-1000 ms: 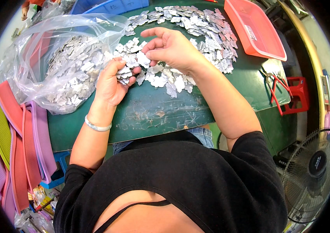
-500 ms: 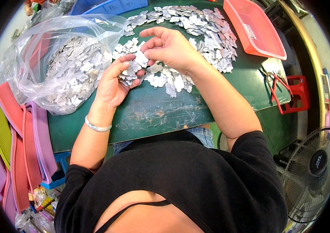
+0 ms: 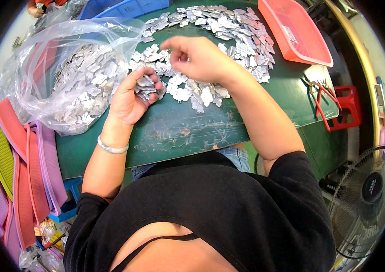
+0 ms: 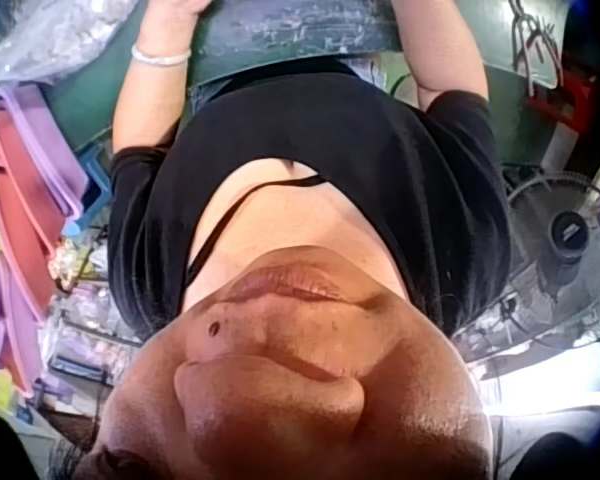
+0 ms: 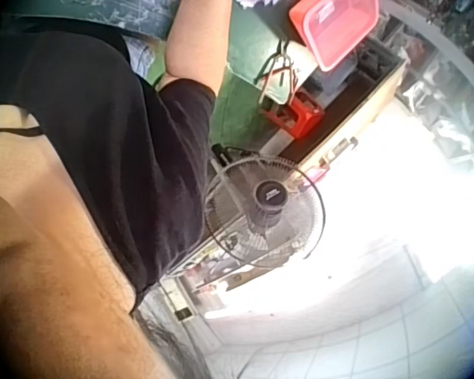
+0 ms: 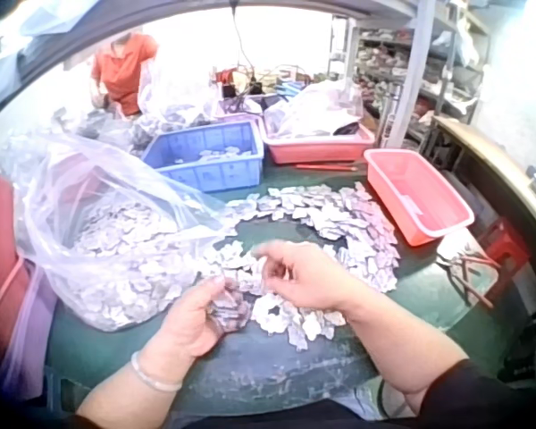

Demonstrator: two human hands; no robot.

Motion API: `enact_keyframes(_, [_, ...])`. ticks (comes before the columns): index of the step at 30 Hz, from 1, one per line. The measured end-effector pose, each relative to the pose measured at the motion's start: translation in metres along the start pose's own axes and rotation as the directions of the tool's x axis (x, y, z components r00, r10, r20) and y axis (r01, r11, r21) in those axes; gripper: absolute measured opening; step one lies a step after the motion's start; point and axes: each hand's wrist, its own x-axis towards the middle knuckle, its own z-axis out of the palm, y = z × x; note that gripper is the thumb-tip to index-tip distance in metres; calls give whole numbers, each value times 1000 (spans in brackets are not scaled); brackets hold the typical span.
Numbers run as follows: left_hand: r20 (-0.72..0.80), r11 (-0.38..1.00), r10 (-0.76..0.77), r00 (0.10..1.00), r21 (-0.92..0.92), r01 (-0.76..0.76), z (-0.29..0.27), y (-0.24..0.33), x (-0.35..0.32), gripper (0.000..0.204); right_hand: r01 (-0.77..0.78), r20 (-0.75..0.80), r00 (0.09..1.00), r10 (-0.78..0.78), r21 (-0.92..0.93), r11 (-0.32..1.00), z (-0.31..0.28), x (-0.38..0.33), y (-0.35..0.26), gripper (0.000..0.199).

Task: The person sits at a green worktable and repeatedly picks up small silver metal pieces, trims their edges with red-handled pliers, and places the trimmed pieces into a clear plastic bag. The person handles the pieces one at a time, occasionally adjusting the pile on the table.

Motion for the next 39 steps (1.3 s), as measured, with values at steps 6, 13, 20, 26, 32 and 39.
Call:
enact_keyframes(6, [-1, 998, 55, 998, -3, -55, -4, 2, 1, 17, 172, 75, 985, -154, -475, 863, 14, -3, 6, 47])
enact_keyframes(13, [-31, 999, 37, 999, -2, -37, -1, 3, 0, 22, 27, 106, 994, 4, -295, 955, 7, -1, -3, 40])
enact_keyframes(20, [47, 997, -52, 998, -53, 55, 4, 2, 0, 34, 324, -183, 923, -339, -106, 940, 25, 2, -8, 31])
enact_keyframes(26, [68, 994, -51, 996, -96, 58, 0, 3, 0, 30, 175, -117, 966, -229, -353, 919, 15, 5, 7, 43])
enact_keyframes(32, [35, 999, -18, 999, -41, 20, -1, 4, 0, 28, 182, -50, 972, -231, -464, 867, 23, 4, 11, 45])
enact_keyframes(39, [15, 999, 7, 1000, -37, -6, 5, 6, -4, 25, 86, -176, 978, -116, -169, 982, 17, 4, 1, 41])
